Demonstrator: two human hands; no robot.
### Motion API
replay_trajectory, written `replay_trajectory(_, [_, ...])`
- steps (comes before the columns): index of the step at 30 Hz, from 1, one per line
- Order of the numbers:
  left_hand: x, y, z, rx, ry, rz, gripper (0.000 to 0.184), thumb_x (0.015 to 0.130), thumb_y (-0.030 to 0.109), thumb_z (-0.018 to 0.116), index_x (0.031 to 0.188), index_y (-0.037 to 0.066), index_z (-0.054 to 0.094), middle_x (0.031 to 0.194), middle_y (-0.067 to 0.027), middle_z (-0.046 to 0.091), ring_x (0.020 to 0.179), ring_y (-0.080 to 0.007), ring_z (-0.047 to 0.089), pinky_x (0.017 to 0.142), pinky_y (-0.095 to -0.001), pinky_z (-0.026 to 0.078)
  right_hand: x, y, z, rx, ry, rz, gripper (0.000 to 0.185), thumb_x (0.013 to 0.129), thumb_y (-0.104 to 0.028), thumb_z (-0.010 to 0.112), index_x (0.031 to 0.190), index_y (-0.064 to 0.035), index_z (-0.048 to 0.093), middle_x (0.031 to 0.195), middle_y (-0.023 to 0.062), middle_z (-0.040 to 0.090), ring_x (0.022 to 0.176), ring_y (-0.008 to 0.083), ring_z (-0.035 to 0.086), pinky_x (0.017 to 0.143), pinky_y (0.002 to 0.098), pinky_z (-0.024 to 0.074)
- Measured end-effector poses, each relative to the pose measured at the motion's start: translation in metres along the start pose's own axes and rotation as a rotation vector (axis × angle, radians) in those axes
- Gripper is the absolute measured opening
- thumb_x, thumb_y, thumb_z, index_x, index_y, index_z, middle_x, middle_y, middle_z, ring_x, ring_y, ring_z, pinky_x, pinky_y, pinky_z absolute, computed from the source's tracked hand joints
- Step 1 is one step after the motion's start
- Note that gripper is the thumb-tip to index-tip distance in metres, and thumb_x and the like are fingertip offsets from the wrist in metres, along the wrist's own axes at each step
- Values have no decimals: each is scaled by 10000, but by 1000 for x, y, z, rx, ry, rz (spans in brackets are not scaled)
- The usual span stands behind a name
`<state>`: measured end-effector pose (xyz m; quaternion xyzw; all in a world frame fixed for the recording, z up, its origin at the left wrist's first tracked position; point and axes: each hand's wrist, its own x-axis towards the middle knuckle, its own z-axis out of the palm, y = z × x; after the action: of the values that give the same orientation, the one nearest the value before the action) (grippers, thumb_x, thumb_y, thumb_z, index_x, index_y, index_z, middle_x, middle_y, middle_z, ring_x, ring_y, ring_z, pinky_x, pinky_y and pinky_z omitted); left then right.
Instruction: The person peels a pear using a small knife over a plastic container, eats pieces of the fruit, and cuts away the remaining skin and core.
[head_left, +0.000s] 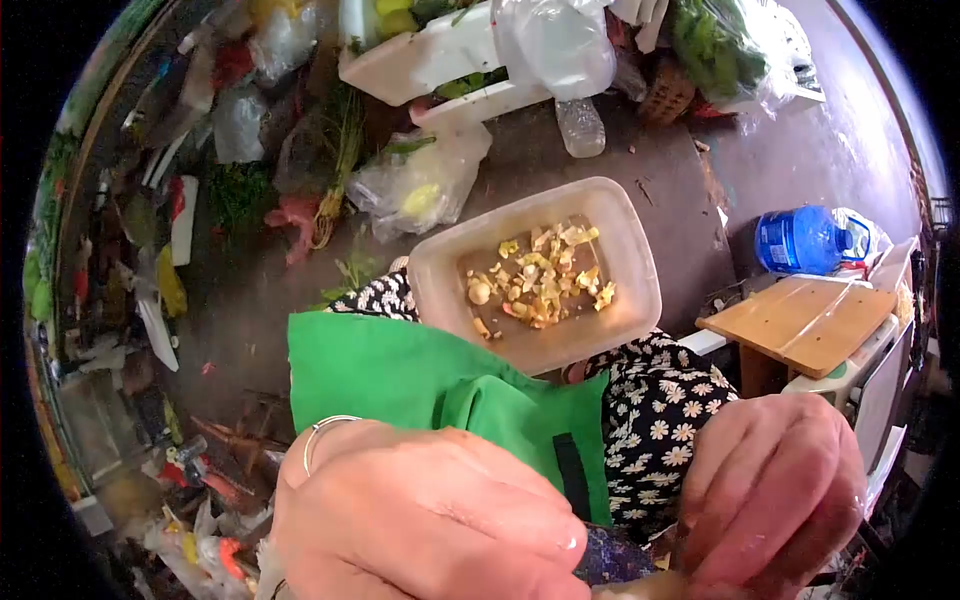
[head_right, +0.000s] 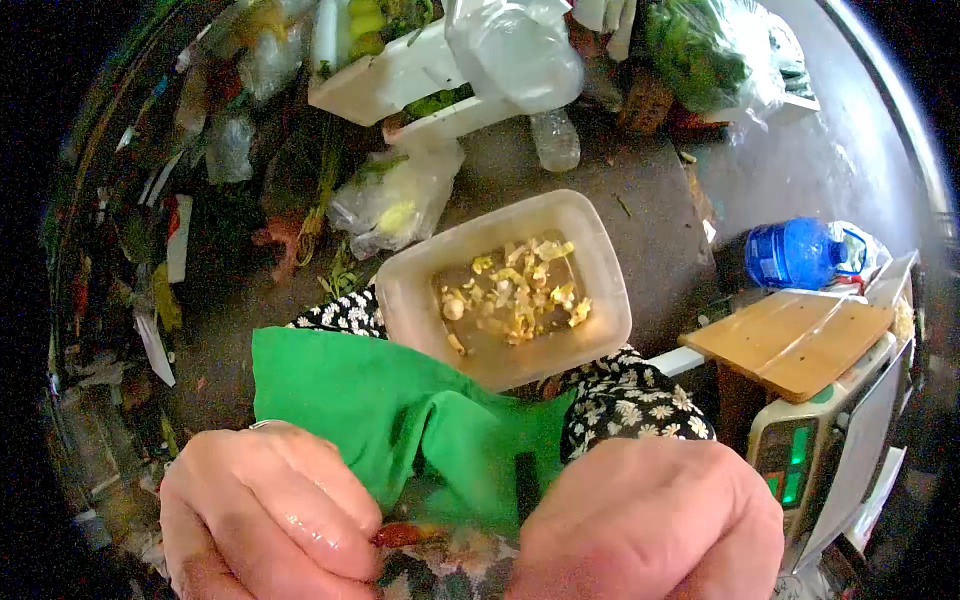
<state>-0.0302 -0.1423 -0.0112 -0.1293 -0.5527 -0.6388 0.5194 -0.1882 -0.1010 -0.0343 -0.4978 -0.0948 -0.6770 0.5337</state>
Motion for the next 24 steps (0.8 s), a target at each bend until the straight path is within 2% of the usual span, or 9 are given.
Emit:
replay_trajectory(2, [-5, 4, -3, -12, 68, 33, 65, 712, -85, 639, 751, -83, 587, 692, -199, 582, 445, -156, 456, 335, -247, 338, -10, -6, 18, -93, 198, 6, 177, 765, -44, 734, 841, 60, 612, 778, 166, 619, 509, 157, 587, 394, 228, 468])
replay_trajectory(4, [-10, 17, -17, -142, -67, -293, 189, 836, 32, 570, 949, -120, 567, 807, -213, 574, 573, -283, 517, 479, -357, 408, -7, -12, 14, -143, 297, 10, 196, 763, -55, 740, 858, 57, 610, 796, 172, 618, 518, 158, 586, 394, 230, 467])
replay_trajectory(5, [-7, 19, -20, -184, -108, -404, 245, 877, 71, 547, 1015, -132, 560, 846, -218, 571, 616, -325, 538, 527, -393, 431, 1, -15, -1, -97, 95, 70, 201, 772, -77, 737, 862, 52, 613, 802, 173, 616, 525, 156, 587, 401, 230, 470])
replay_trajectory(8, [16, 9, -12, 68, -356, -216, 45, 723, -78, 633, 747, -71, 595, 676, -182, 580, 464, -169, 477, 358, -265, 365, 15, -20, -17, -15, -178, 202, 210, 788, -108, 729, 878, 45, 616, 817, 182, 614, 540, 152, 586, 420, 229, 477])
replay_trajectory(11, [-7, 1, -5, 65, 70, -44, 42, 755, -51, 623, 721, -55, 599, 649, -151, 581, 492, -167, 502, 394, -292, 394, -5, -27, -5, -98, 137, 254, 184, 781, -73, 737, 850, 63, 635, 925, 235, 606, 546, 233, 611, 444, 290, 514])
replay_trajectory(14, [9, 6, -40, -38, -247, -400, 260, 786, 133, 741, 810, -96, 620, 677, -198, 622, 489, -235, 549, 410, -302, 401, -8, -27, -14, -133, 107, 291, 212, 797, -124, 732, 825, 43, 604, 891, 207, 610, 501, 214, 595, 401, 277, 501])
replay_trajectory(19, [-2, -5, -24, 188, 458, -628, 310, 727, 202, 787, 821, 17, 556, 692, -95, 587, 603, -170, 562, 522, -285, 438, -9, -6, -1, -521, 800, 360, 298, 870, -302, 641, 837, -24, 539, 809, 107, 541, 538, 113, 511, 447, 211, 425])
replay_trajectory(20, [-7, -10, -39, 154, 334, -615, 183, 757, -19, 662, 920, -5, 581, 830, -37, 606, 737, -85, 579, 625, -211, 475, -10, -5, -5, -498, 817, 347, 284, 878, -285, 630, 857, -15, 543, 831, 110, 553, 548, 107, 522, 446, 198, 426])
replay_trajectory(24, [-3, -9, -49, 120, 397, -905, 206, 869, 114, 575, 1048, 14, 543, 898, -41, 640, 739, -52, 574, 604, -203, 478, -14, -1, -16, -434, 898, 383, 220, 913, -215, 583, 926, 4, 561, 899, 99, 583, 600, 94, 551, 447, 178, 419])
